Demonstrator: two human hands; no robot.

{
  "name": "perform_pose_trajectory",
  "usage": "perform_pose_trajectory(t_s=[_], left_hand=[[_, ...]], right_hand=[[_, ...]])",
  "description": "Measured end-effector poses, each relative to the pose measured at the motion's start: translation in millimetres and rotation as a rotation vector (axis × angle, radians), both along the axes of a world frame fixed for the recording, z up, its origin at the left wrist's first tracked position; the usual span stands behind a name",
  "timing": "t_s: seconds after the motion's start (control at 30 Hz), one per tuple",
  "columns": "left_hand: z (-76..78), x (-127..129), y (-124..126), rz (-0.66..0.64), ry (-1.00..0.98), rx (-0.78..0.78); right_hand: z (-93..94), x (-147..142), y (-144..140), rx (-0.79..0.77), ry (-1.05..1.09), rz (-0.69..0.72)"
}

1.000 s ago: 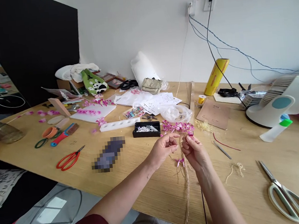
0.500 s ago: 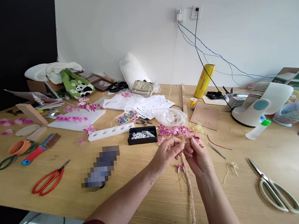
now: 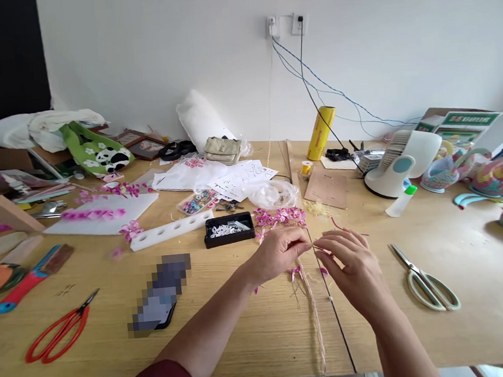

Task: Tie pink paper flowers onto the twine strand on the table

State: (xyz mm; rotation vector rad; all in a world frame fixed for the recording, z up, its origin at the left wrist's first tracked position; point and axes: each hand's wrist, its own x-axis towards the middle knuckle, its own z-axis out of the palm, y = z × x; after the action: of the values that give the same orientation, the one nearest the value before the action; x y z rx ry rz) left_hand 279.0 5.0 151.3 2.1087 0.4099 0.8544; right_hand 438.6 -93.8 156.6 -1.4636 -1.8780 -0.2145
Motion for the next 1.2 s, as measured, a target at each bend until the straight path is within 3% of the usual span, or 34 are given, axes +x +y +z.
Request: perform_pose_trajectory(t_s=[0.17,0.33,0.5,0.6,0.77,0.93,1.0,1.1,1.2], left_hand=[[1.2,12,-11,0.003,-0.075,-0.076],[2.8,23,-21,0.028,-0.231,-0.251],[1.0,33,-32,0.040,-0.318,-0.374],[-4.5,37,-30,0.014,-0.359,-0.467],[-7.8,39,-20,-0.125,-0.340,-0.568],[1.8,37,-20,-0.073,-0.258,-0.316],[3.1,35,-24,-0.051,-0.272,-0.223],[-1.1,33,-31,-0.075,-0.309,-0.207],[-9.4,34,-32,-0.061,-0.333,-0.288]], right_hand=[[-3.9,4,-11,-0.053,0.087,-0.098],[-7.8,4,-25,-0.133,0.404,-0.185],[-11.7,4,-26,-0.319,0.898,-0.014],[-14.3,6,-24,-0.361,1.071,0.063],[-13.3,12,-26,-0.425,0.992,0.073],[-5.2,12,-32,-0.369,0.653,-0.219],[-4.1,9,-33,-0.325,0.613,-0.285],[-7.1,8,-33,-0.286,0.726,-0.247],[-11.9,9,-34,-0.291,0.935,-0.102]])
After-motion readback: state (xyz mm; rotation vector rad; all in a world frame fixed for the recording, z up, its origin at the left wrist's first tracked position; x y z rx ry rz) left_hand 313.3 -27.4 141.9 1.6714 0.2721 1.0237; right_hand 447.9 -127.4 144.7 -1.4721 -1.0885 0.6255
